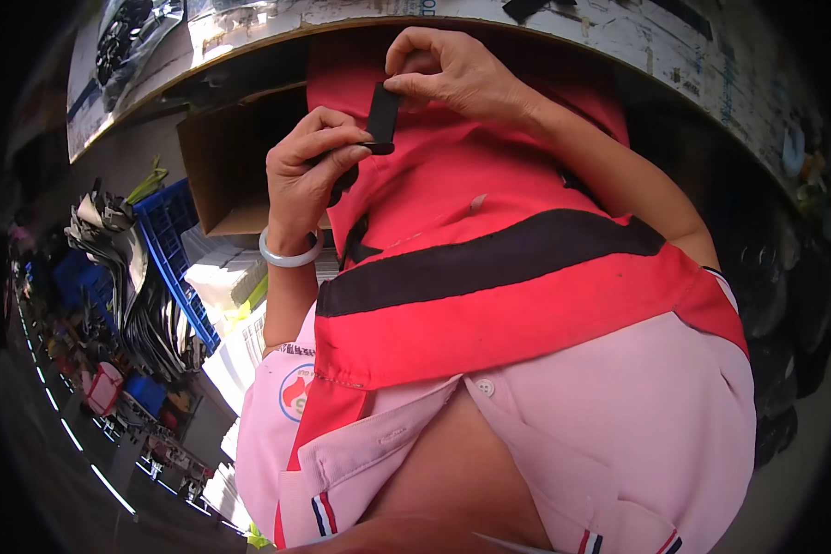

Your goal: The person is assembling black plastic buckle components onto fabric straps at a workbench.

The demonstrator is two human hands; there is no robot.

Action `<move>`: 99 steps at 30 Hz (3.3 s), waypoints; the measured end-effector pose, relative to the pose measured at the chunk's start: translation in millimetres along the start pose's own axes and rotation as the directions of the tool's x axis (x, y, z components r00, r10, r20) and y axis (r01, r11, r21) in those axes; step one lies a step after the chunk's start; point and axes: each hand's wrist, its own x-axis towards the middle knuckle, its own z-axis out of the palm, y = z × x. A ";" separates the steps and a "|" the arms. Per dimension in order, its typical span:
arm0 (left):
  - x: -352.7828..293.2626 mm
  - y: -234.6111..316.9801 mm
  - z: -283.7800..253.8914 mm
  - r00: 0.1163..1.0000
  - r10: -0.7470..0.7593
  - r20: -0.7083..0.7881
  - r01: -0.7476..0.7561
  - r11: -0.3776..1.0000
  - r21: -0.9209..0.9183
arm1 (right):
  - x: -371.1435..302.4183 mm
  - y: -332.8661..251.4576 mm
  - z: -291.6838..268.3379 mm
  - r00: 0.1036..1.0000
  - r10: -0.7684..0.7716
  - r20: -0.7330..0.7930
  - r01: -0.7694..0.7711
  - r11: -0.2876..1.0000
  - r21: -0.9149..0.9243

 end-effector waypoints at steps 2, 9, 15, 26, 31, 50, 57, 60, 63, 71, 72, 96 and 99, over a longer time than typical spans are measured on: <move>-10.0 -1.6 -13.7 0.987 -0.002 -0.160 0.005 1.000 0.019 | 0.8 -3.7 13.1 0.997 -0.042 0.064 0.050 0.991 -0.120; -16.5 -17.1 -28.8 0.870 -0.083 -0.486 -0.014 0.981 -0.191 | 7.7 -19.9 25.8 0.981 0.117 0.158 -0.088 0.980 -0.179; 26.3 -41.9 38.3 0.891 0.025 -0.452 -0.109 0.981 -0.161 | 8.5 -14.4 32.4 0.972 0.164 0.166 -0.165 0.986 -0.007; 41.9 -52.2 44.1 0.941 -0.303 -0.150 0.090 0.651 -0.754 | 5.8 -4.1 12.5 0.958 0.287 0.018 -0.288 0.953 0.095; 36.6 -57.1 44.4 0.946 -0.316 -0.077 0.153 0.642 -0.751 | -0.9 -6.9 -6.7 0.962 0.272 0.022 -0.273 0.954 0.128; 59.3 -55.1 48.4 0.953 -0.196 -0.230 0.031 0.821 -0.571 | 20.3 -35.2 -66.9 0.757 -0.644 -0.107 0.121 0.299 -0.947; 55.3 -49.6 55.0 0.966 -0.140 -0.219 0.021 0.883 -0.469 | -8.1 -34.6 -0.9 0.996 0.023 -0.088 -0.027 0.999 -0.036; 54.7 -44.4 58.6 0.966 -0.130 -0.222 0.027 0.910 -0.414 | -7.9 -22.2 0.8 0.986 0.118 -0.121 -0.108 0.990 0.088; 51.5 -50.6 62.4 0.962 -0.122 -0.245 0.032 0.939 -0.342 | -4.8 -18.3 -0.2 0.976 0.167 -0.136 -0.146 0.977 0.157; 58.8 -61.5 59.9 0.881 0.354 -0.314 -0.301 0.931 0.207 | -6.6 -16.1 9.0 0.977 0.171 -0.127 -0.116 0.928 0.355; 60.0 -63.2 58.6 0.881 0.356 -0.311 -0.303 0.930 0.206 | -5.4 -13.8 9.2 0.977 0.170 -0.130 -0.114 0.928 0.355; 59.4 -35.3 49.2 0.953 -0.302 -0.014 0.207 0.687 -0.697 | 2.4 -3.4 -0.6 0.939 -0.290 -0.187 0.305 0.951 0.058; 56.3 -41.1 50.9 0.943 -0.334 -0.012 0.224 0.658 -0.719 | 1.6 6.0 1.6 0.935 -0.242 -0.260 0.265 0.963 0.056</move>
